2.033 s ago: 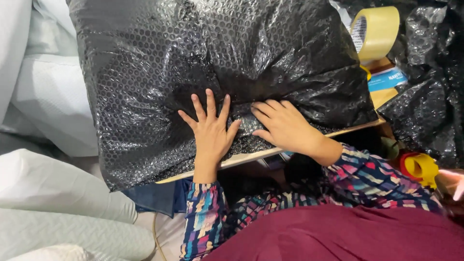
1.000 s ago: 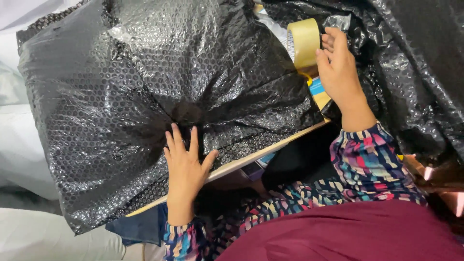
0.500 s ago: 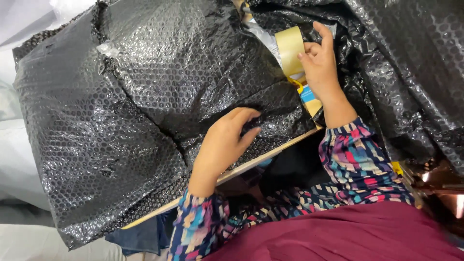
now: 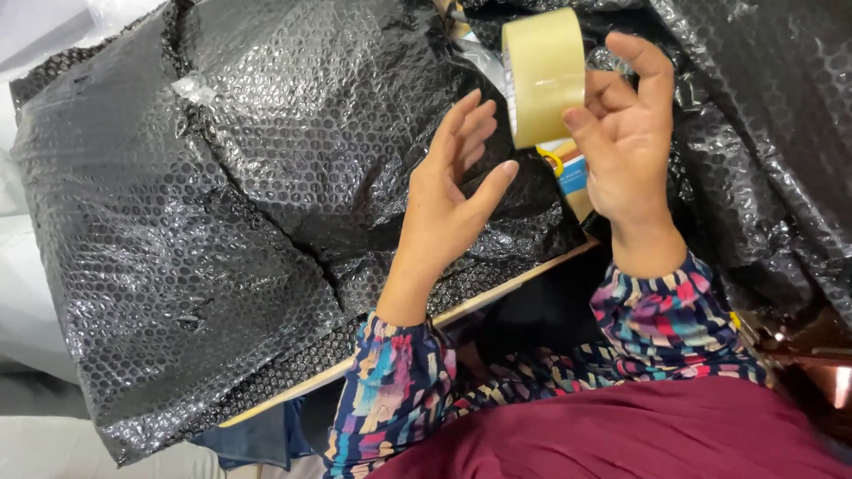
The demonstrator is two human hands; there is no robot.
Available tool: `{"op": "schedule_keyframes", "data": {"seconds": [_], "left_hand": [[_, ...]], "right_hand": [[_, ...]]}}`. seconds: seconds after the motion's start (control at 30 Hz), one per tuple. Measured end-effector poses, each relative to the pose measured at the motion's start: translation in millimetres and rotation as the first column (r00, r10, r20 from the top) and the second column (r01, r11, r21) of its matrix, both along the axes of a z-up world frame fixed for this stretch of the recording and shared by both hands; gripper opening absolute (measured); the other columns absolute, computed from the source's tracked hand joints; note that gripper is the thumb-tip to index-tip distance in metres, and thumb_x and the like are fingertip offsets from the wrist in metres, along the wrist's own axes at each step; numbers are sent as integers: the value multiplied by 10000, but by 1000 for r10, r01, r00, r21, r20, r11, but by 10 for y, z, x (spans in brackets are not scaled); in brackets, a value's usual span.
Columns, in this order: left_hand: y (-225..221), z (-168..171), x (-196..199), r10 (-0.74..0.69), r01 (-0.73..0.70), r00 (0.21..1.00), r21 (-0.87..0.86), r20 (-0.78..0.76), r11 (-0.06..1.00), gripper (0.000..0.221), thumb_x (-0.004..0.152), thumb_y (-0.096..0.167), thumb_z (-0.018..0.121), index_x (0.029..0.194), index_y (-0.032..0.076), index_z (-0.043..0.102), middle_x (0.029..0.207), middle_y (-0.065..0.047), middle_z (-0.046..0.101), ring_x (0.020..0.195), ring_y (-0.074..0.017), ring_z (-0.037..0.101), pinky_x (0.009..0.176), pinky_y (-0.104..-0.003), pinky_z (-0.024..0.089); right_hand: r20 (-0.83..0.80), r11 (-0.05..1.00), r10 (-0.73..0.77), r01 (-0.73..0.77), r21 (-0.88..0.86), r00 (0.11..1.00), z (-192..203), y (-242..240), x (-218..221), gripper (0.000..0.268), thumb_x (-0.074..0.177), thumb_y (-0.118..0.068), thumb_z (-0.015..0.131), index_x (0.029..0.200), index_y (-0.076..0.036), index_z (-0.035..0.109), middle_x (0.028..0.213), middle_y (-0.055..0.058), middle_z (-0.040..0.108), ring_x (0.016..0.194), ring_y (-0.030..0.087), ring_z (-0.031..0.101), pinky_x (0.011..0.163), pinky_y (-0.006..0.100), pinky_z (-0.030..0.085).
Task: The person tapes a large item wrapped in black bubble wrap by hand, using a roll of clear tape and yellow shears to cut it.
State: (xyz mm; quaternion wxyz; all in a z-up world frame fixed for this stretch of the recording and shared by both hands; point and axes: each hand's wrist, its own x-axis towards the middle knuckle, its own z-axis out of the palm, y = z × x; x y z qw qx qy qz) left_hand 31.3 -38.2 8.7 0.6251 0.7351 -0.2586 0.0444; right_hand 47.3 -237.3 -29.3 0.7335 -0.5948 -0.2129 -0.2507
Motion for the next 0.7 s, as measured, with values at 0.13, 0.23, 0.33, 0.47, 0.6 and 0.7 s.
{"op": "schedule_keyframes", "data": {"seconds": [0.13,0.23,0.33,0.47,0.6,0.7], "left_hand": [[14,-61,-62,-46,37,997,-138,-61,990,740,974,165,709,1574,133,276,1528,-264,516,1419,-324,569,1230,-409,473],[71,-145,-136,-29,-13,989,-281,-143,960,782,937,96,719,1586,97,284,1375,-226,610,1225,-257,668,1100,-367,570],[197,-115,-243,24,-131,952,-337,-305,933,760,935,49,678,1593,61,297,1315,-172,655,1104,-202,701,951,-332,609],[316,-52,-370,107,-207,926,-252,-361,946,745,917,145,694,1575,80,350,1314,-144,683,981,-145,732,867,-305,614],[370,-17,-510,178,-221,925,-95,-336,971,714,904,134,730,1555,90,439,1067,-17,629,718,6,585,600,-193,480],[361,-36,-597,161,-199,936,-94,-312,975,667,901,100,725,1515,71,466,1203,-71,719,918,-121,754,762,-212,602]], "right_hand": [[-52,992,105,-100,80,993,0,180,-131,479,1046,-115,684,1433,-128,403,1173,138,660,1076,186,659,970,304,563],[-143,980,199,-192,60,970,-25,306,-211,477,1012,-93,684,1407,-131,419,1139,120,643,1051,143,625,911,257,549],[-194,957,272,-286,-47,942,-3,346,-245,528,1039,-15,605,1504,-93,366,1185,123,658,1128,168,648,959,271,546],[37,859,59,-31,-511,998,113,317,-232,425,1026,-239,680,1422,-124,575,1021,21,492,922,133,503,802,254,481],[186,791,65,63,-609,980,320,348,-298,305,1047,-225,676,1322,-95,678,1142,88,463,1037,225,511,930,339,483],[181,755,86,54,-653,980,459,417,-347,283,952,-99,815,1222,-87,729,1113,96,562,1031,215,575,940,341,486]]}}
